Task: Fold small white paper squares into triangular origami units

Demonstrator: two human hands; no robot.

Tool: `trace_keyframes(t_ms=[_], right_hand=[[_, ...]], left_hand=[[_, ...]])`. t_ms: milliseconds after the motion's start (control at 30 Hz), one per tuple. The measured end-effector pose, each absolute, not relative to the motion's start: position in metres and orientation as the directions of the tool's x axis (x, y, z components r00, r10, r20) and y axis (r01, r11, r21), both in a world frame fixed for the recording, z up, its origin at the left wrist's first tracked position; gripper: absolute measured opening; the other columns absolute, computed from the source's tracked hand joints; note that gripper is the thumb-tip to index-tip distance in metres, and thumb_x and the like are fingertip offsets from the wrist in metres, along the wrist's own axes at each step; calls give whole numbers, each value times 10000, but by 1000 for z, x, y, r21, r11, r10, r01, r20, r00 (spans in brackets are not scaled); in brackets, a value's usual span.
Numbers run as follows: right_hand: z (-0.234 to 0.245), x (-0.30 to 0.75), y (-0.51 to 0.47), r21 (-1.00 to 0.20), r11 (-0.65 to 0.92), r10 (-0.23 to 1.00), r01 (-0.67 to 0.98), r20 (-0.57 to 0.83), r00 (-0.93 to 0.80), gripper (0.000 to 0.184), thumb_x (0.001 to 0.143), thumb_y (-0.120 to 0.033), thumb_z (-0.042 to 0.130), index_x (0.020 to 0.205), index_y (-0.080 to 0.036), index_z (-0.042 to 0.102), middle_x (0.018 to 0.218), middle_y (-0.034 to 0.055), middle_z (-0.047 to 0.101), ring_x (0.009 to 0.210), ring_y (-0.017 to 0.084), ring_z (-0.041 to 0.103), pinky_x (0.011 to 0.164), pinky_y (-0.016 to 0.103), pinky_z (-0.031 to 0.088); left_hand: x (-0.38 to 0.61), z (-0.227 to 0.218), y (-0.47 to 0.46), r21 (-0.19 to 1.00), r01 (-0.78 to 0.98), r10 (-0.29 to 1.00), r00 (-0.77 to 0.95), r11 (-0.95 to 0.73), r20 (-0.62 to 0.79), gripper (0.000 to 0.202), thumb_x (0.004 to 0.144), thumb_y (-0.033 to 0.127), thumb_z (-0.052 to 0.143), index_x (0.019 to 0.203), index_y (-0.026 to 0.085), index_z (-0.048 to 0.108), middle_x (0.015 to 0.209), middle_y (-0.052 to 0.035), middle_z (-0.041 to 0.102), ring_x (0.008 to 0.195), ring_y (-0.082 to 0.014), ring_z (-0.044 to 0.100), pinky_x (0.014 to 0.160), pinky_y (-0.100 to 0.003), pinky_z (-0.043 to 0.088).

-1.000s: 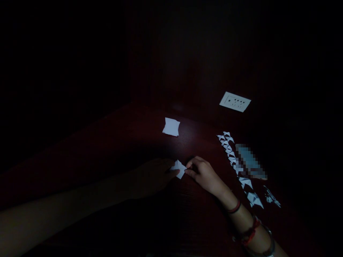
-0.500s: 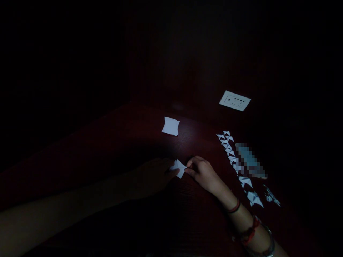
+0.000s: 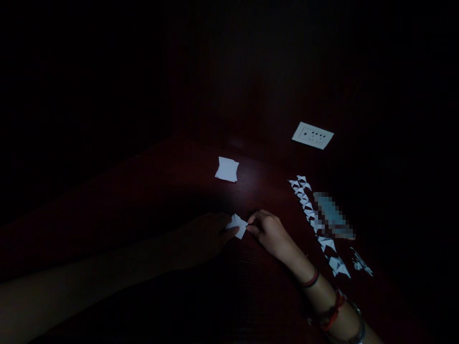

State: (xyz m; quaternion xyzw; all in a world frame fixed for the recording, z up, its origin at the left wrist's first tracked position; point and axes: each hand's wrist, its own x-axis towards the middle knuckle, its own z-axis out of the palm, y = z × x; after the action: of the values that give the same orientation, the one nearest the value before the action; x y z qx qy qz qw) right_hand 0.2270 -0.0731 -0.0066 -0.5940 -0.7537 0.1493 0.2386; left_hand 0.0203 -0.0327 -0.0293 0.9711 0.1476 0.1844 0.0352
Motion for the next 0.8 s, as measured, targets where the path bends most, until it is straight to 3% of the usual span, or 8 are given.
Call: trace_keyframes(t_ms=[800], right_hand=[[-5,223,-75,-485,223,974,846,157,-166,51,780,-123,533,778,-155,573,797,48,580,736,135,545,693,245,408]], left_hand=[[20,-23,-42,59,371,371,878,-927,304,333,877,181,322,1196,150,416,1232,-110,469,1112,-248,440,909,-378,306]])
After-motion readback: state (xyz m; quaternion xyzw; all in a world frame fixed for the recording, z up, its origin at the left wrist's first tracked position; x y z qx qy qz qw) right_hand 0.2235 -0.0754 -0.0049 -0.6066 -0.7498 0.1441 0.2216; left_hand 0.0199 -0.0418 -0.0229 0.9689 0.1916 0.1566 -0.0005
